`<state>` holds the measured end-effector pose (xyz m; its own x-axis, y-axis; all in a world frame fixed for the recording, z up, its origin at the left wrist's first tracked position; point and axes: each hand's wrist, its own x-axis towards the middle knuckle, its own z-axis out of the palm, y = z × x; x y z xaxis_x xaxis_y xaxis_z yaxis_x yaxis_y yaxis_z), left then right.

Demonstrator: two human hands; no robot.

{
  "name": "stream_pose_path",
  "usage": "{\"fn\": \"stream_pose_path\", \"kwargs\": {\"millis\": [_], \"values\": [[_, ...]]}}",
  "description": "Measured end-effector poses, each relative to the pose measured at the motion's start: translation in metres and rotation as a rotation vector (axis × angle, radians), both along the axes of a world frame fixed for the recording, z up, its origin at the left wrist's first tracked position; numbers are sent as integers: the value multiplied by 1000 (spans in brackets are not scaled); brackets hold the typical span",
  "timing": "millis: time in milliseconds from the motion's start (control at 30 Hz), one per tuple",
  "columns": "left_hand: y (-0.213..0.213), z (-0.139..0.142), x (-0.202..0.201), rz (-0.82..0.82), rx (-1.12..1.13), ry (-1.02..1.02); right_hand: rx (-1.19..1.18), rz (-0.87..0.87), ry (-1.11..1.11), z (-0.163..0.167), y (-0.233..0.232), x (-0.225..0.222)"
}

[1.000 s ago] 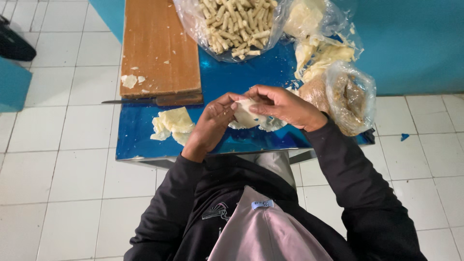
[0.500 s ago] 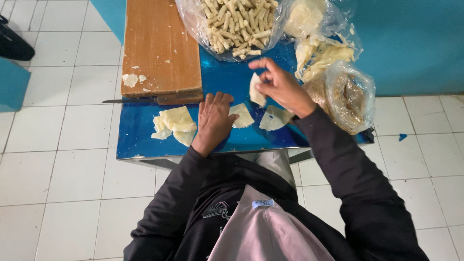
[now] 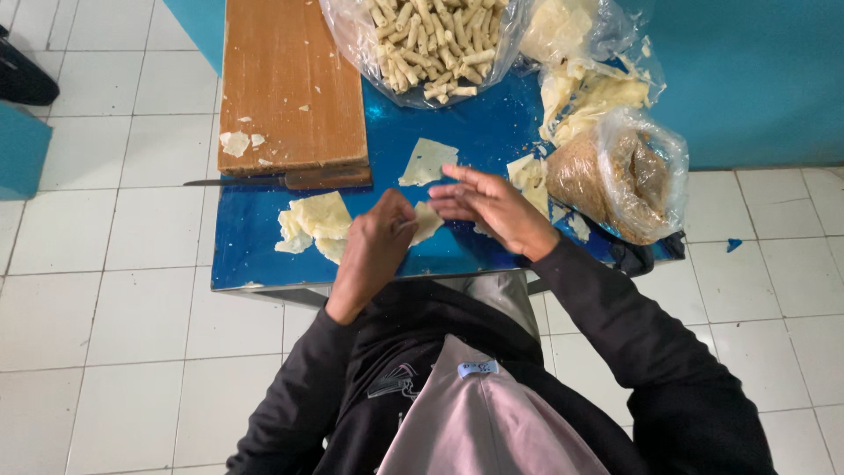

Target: The person sits at a small blue table and tears pieces from sheets of dough, rolls each piece between their fingers into a short stick, and drops the finished stick into a plastic bag beside them. A bag of already completed dough sticks and a knife on a wooden board sit on the table.

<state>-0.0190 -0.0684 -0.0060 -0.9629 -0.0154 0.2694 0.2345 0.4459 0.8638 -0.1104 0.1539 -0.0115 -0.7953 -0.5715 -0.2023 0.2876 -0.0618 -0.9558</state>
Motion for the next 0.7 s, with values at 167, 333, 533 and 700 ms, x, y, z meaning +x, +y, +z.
{"fn": "stream_pose_path", "kwargs": {"millis": [167,333,533,700], "values": [[-12,10,1,25,193,-81,664,-167,1016,31,-2,-12],[-13,14,0,-5,562,-135,757,-98,1512,20,-23,-22],[-20,12,5,6,662,-94,799,-66,1430,9,-29,-9],[-17,13,5,-127,640,-286,670,-79,1408,20,-7,-9]]}}
